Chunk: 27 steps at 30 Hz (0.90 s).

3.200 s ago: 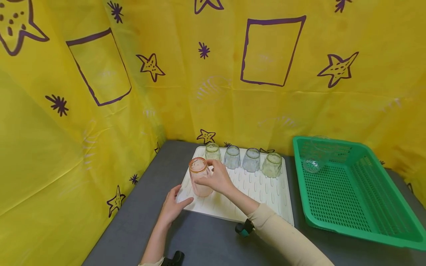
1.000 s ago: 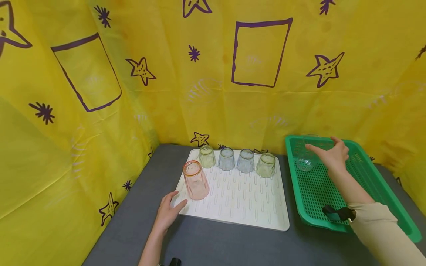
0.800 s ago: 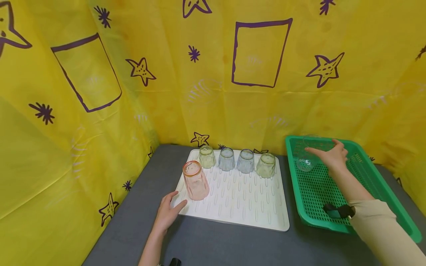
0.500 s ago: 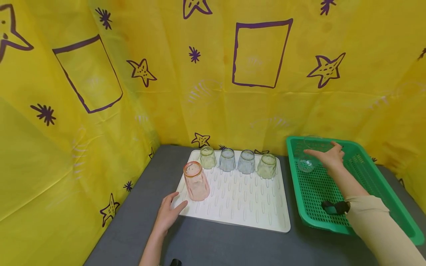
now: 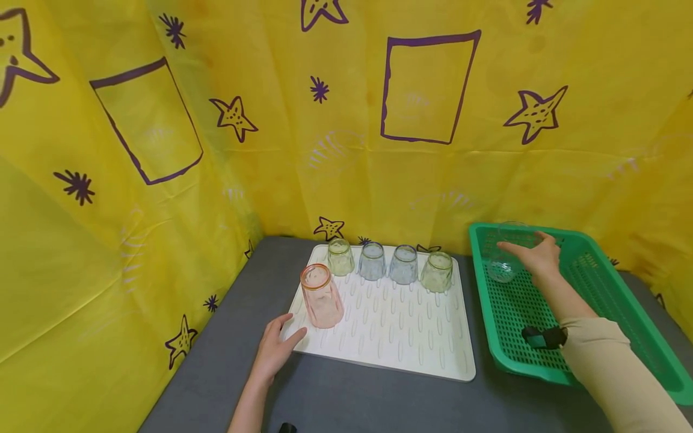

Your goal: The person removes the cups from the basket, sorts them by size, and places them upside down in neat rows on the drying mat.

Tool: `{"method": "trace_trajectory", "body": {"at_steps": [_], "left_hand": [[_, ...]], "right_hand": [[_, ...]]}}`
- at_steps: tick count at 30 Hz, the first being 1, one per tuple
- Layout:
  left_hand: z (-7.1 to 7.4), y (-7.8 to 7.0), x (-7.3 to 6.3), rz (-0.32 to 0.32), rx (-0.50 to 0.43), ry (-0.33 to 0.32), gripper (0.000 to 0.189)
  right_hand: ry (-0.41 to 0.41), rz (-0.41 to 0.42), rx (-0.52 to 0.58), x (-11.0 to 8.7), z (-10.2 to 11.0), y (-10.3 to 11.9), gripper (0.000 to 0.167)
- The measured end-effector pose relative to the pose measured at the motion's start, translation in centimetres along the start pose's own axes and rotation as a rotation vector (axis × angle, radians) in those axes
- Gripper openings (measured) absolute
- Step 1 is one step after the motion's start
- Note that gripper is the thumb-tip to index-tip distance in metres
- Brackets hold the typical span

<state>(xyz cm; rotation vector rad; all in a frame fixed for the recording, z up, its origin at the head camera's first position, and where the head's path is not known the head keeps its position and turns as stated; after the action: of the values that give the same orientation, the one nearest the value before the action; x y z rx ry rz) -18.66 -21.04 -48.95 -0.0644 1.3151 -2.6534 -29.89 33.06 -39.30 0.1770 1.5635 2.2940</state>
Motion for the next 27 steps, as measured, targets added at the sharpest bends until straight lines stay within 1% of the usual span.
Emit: {"method": "trace_trajectory", "body": {"at_steps": [7,13,15,20,22,27], "left_hand": [[0.0,-0.1,0.0,-0.002,0.000,0.004,0.060],[0.0,-0.2,-0.1,-0.009,-0.005,-0.002,0.059],[0.1,-0.3,-0.1,-0.022,-0.010,-0.006,0.059],[0.1,-0.4,-0.2,-0.043,-0.026,-0.010,0.058],[0.1,-0.3,-0.2,-0.039,-0.028,-0.005,0.059],[0.1,-0.1,-0.3,-0.029,-0.024,0.006,0.059]], "right_hand": [[-0.011,0.043,-0.009,-0.2,0.2,0.1,0.106],[-0.009,0.041,-0.029,-0.7,0.6,0.3,0.106],[0.001,0.038,-0.027,-0.9,0.8,0.5,0.107],[0.038,0.048,0.017,-1.6,1.3,1.3,0.110],[0.045,0.055,0.044,-1.9,1.5,1.7,0.110],[0.014,0.071,0.088,-2.9,1.8,2.3,0.108]]}}
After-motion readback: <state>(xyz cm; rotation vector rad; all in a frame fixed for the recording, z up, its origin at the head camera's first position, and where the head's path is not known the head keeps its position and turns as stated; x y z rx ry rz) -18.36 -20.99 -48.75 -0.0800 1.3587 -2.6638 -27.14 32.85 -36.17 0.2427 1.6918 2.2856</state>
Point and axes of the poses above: each hand's wrist, its own x-axis towards the middle knuckle, its own z-axis out of the back of the hand, y = z × x, the point moved 4 cm from there along x, towards the middle knuckle, and after that the axes turned 7 degrees about x, right-handed, at the moved point
